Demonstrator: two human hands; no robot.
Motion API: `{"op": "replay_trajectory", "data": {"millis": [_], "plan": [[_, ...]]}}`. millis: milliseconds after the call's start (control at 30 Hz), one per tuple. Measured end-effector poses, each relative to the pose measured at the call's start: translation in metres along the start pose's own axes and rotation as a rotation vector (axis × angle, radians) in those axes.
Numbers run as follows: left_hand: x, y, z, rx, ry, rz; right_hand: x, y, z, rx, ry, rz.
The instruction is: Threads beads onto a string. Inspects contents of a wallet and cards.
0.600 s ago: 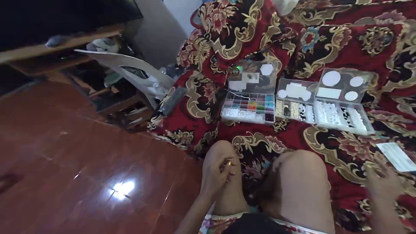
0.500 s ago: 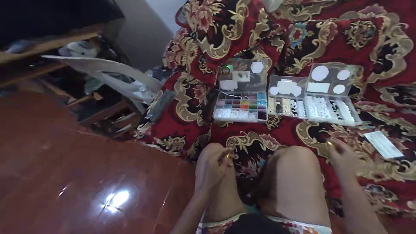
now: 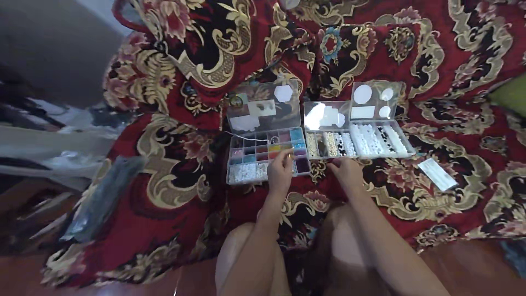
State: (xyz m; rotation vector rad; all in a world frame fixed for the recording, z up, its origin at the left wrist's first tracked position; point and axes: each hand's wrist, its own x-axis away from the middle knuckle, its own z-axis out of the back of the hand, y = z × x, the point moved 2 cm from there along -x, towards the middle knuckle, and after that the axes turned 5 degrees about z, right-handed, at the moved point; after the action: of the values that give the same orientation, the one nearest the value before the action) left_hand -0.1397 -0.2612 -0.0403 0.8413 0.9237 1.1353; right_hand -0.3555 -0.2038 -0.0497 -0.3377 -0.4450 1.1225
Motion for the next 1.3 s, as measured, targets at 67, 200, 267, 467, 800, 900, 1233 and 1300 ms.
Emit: {"op": "replay_trajectory", "data": {"millis": [67, 200, 267, 467, 800, 900, 1233, 1300], "plan": [[-0.001, -0.001, -0.001, 0.03, -0.005, 0.004, -0.004, -0.001, -0.006, 0.006, -0.008, 0.004], [-0.013, -0.014, 0.007, 0.041, -0.023, 0.011, -0.011, -0.005, -0.014, 0.026, 0.016, 0.033], [-0.013, -0.017, 0.011, 0.062, -0.009, 0.023, -0.009, -0.005, -0.015, 0.004, 0.042, 0.059], [0.001, -0.002, 0.001, 0.097, -0.212, -0.068, 0.02, -0.004, -0.018, -0.409, 0.1, 0.393], [0.013, 0.01, -0.004, -0.011, -0.45, -0.266, 0.032, -0.022, -0.013, -0.971, -0.136, 0.392], [0.008, 0.007, 0.005, 0.023, -0.364, -0.32, 0.029, -0.029, -0.017, -1.056, -0.177, 0.368], [0.005, -0.003, 0.024, 0.271, -0.112, -0.047, -0.001, -0.108, -0.027, -1.484, -0.142, 0.467], [0.001, -0.008, 0.031, 0.39, -0.025, -0.005, -0.009, -0.127, -0.022, -1.449, -0.162, 0.472]]}}
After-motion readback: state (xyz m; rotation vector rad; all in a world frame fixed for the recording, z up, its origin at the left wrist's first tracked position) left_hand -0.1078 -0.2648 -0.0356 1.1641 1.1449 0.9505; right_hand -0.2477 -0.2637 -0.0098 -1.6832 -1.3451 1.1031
